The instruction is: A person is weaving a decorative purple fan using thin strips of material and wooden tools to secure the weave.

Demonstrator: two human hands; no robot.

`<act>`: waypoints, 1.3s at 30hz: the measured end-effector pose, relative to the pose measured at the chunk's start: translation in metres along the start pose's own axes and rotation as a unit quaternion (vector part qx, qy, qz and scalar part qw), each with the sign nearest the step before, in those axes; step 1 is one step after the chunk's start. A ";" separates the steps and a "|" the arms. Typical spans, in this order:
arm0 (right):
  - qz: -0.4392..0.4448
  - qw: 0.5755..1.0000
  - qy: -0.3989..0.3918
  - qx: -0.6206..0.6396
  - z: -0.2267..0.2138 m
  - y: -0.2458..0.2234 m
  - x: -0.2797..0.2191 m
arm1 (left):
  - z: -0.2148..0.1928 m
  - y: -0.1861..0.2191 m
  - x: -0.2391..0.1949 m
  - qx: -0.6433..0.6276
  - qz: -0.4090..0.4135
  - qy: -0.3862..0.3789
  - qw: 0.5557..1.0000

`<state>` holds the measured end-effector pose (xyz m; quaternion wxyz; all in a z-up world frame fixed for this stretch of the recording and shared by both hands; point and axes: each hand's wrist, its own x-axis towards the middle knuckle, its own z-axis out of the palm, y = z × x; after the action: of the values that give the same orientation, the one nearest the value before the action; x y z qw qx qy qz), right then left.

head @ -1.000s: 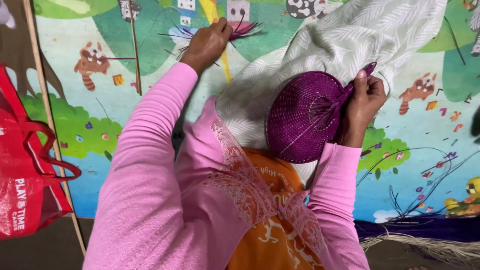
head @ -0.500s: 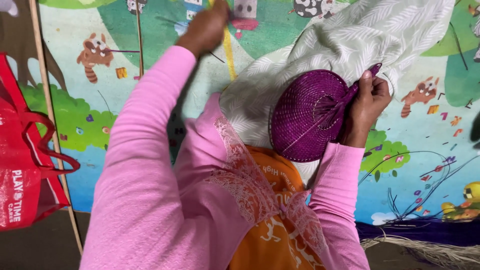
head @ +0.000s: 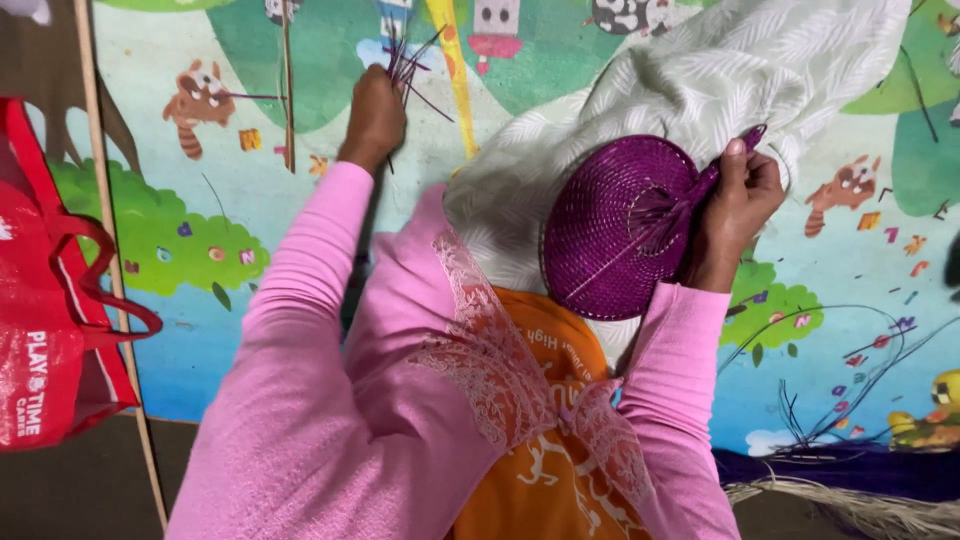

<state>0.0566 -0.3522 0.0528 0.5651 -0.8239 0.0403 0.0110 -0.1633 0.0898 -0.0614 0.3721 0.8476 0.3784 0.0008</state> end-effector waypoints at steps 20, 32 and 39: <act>-0.014 1.000 -0.009 0.006 0.002 -0.006 -0.004 | -0.034 0.077 -0.039 0.130 0.154 -0.085 0.976; 0.000 1.000 -0.003 0.009 0.002 -0.009 -0.006 | 0.005 0.025 0.037 0.292 0.285 0.001 0.913; -0.007 1.000 -0.001 0.009 0.002 -0.006 -0.005 | -0.092 0.122 0.012 -0.010 0.042 -0.175 0.984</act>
<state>0.0524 -0.3480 0.0576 0.5728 -0.8190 0.0340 0.0080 -0.1025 0.1018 0.0790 0.4407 0.8460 0.2714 -0.1280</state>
